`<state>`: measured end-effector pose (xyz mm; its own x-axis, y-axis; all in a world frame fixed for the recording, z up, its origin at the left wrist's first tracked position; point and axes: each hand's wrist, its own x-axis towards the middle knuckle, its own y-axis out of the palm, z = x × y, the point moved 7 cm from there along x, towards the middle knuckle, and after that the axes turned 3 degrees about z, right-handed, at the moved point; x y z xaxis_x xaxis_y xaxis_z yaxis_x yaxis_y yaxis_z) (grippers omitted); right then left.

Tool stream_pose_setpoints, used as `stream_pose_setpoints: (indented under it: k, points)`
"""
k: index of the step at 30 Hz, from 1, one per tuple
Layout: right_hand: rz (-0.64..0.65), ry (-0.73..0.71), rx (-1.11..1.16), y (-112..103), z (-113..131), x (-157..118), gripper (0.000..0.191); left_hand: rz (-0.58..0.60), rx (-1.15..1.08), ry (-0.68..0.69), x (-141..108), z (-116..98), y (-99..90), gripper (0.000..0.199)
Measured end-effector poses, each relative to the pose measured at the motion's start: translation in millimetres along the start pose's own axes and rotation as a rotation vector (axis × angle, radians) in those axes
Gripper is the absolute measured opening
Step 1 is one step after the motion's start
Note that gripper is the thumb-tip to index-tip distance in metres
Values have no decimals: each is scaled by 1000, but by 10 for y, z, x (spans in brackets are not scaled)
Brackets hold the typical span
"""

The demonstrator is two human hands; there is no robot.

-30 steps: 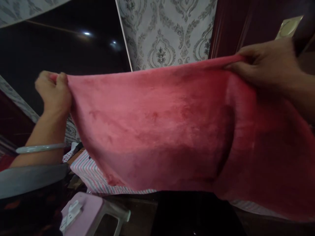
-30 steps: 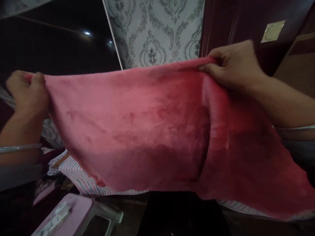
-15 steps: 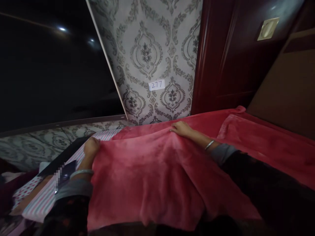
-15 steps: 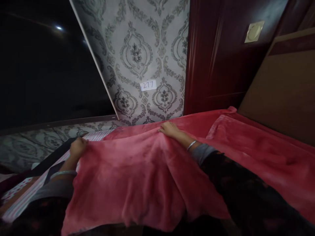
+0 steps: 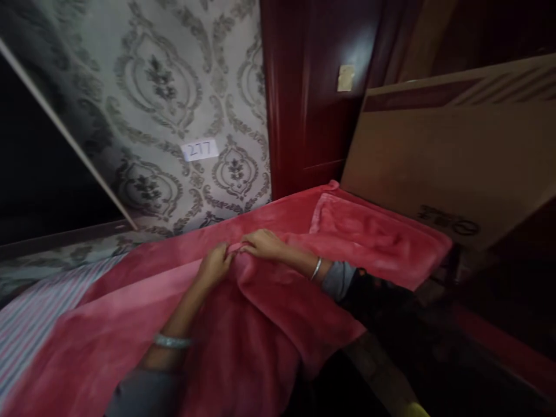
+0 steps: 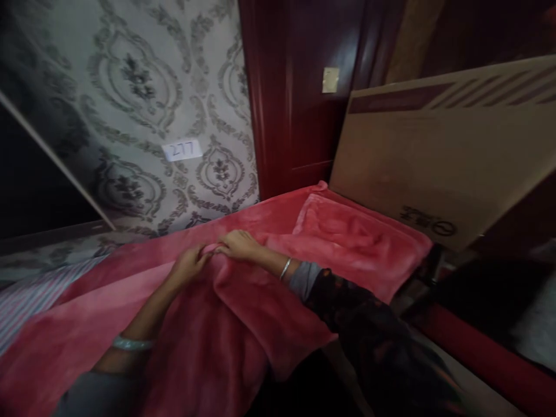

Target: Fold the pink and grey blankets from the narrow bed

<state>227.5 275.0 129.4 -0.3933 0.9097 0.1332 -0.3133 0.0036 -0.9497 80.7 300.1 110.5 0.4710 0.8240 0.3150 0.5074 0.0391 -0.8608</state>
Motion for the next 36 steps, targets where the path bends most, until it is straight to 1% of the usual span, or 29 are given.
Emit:
stream_pose_setpoints:
  k: [2,3,5,8,10,11,12,14,16,18,21,26,31,34,36]
  points:
    - [-65,15,22,-60,-253,-227,25,15,56,-46,-94,-3,95,25]
    - [-106,38,34,-112,-448,-361,23,10,69,-54,-168,1,132,24]
    - [-182,152,46,-250,-989,-685,23,-16,74,-88,-347,30,211,25]
    - [-302,460,21,-528,-2006,-1357,30,-52,83,-164,-600,79,365,30]
    - [-391,693,-5,-714,-2643,-1910,35,-67,101,-201,-701,95,462,32]
    - [-429,803,-16,-789,-2915,-2188,37,-74,109,-214,-728,99,498,32]
    - [-460,899,-24,-848,-3150,-2447,38,-81,115,-223,-744,101,523,33]
    - [-506,1077,-35,-918,-3526,-2886,42,-87,118,-224,-754,91,550,34]
    - [-527,1205,-33,-934,-3799,-3169,46,-109,117,-215,-766,61,542,36]
    - [-531,1272,-23,-915,-4004,-3298,48,-143,130,-215,-792,18,517,37]
    - [-512,1304,-5,-851,-4240,-3323,48,-169,154,-237,-829,-30,500,38]
    - [-454,1371,28,-717,-4504,-3329,34,-161,156,-244,-807,-3,490,36]
    - [-468,1359,84,-685,-4596,-3291,21,-109,188,-249,-782,89,474,30]
    - [-505,1338,157,-699,-4566,-3280,18,-105,199,-231,-787,90,461,30]
    - [-559,1306,217,-739,-4503,-3274,19,-107,191,-215,-786,70,459,29]
